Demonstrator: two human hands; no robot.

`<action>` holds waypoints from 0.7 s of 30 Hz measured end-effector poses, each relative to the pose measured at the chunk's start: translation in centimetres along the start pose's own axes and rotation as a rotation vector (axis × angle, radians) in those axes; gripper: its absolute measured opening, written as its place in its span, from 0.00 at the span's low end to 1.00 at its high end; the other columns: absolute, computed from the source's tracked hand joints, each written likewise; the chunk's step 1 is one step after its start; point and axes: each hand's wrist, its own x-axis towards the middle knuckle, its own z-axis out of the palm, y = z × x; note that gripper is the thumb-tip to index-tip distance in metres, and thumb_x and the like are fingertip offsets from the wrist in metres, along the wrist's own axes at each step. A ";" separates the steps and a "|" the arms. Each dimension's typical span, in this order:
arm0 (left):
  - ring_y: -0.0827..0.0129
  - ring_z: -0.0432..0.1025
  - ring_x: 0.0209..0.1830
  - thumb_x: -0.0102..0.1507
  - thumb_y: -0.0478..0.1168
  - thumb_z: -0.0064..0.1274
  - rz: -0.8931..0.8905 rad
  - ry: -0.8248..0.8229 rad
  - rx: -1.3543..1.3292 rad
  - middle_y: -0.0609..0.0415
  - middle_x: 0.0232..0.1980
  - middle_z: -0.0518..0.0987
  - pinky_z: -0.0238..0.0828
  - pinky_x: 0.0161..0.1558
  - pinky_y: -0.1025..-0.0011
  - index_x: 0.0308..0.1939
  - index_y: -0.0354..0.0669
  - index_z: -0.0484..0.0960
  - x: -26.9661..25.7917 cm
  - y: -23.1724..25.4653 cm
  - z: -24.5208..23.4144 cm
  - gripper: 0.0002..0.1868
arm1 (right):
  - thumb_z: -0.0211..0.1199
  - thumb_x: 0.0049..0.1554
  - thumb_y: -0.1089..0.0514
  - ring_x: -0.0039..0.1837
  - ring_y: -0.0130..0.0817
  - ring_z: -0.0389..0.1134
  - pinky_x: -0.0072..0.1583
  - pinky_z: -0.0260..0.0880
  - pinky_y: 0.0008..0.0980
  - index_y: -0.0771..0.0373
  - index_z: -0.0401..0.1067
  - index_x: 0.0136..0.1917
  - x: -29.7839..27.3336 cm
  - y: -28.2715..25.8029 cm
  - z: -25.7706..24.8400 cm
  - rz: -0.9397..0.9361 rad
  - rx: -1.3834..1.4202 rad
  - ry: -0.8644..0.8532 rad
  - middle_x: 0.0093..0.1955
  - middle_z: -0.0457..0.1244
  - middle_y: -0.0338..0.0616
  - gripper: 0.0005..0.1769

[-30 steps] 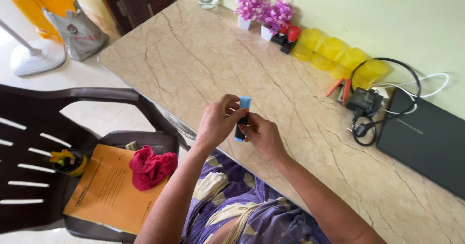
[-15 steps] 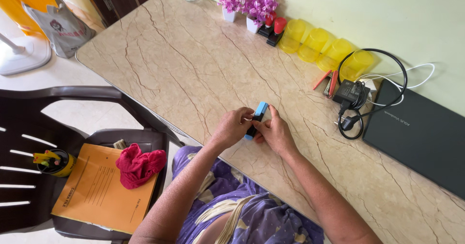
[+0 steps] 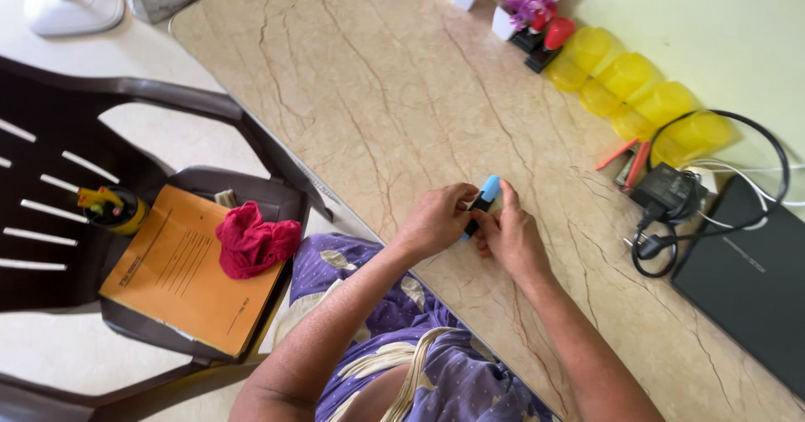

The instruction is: The person wipes a small decorative plant pot and its purple artificial flowers using a red cloth, then cleans the surface of the desk and an envelope on a nearby chair.

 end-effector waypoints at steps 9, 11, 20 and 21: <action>0.47 0.77 0.52 0.57 0.39 0.57 0.221 0.038 0.169 0.40 0.47 0.84 0.75 0.54 0.55 0.49 0.39 0.84 1.2 -3.1 1.5 0.16 | 0.61 0.65 0.54 0.44 0.56 0.72 0.44 0.71 0.49 0.61 0.70 0.69 -1.2 -2.2 0.0 -0.332 -0.381 0.195 0.41 0.68 0.58 0.21; 0.49 0.78 0.52 0.58 0.37 0.56 0.191 0.016 0.122 0.42 0.48 0.84 0.75 0.52 0.56 0.51 0.38 0.84 1.3 -3.4 0.8 0.17 | 0.60 0.65 0.54 0.42 0.52 0.73 0.45 0.71 0.47 0.61 0.70 0.70 -1.2 -4.0 0.3 -0.319 -0.381 0.149 0.39 0.69 0.55 0.22; 0.50 0.78 0.51 0.59 0.34 0.55 0.145 0.311 0.090 0.43 0.48 0.84 0.74 0.53 0.57 0.56 0.37 0.81 -3.2 -3.8 -8.1 0.20 | 0.57 0.66 0.58 0.34 0.37 0.73 0.41 0.72 0.38 0.62 0.69 0.71 -0.2 -12.8 6.4 -0.391 -0.310 -0.039 0.34 0.70 0.49 0.21; 0.51 0.79 0.49 0.59 0.33 0.55 0.116 0.330 0.093 0.43 0.47 0.84 0.75 0.51 0.58 0.56 0.38 0.81 -4.0 -4.0 -9.5 0.20 | 0.57 0.65 0.58 0.34 0.37 0.73 0.41 0.72 0.38 0.62 0.69 0.70 0.0 -13.7 7.4 -0.434 -0.301 -0.053 0.34 0.70 0.49 0.21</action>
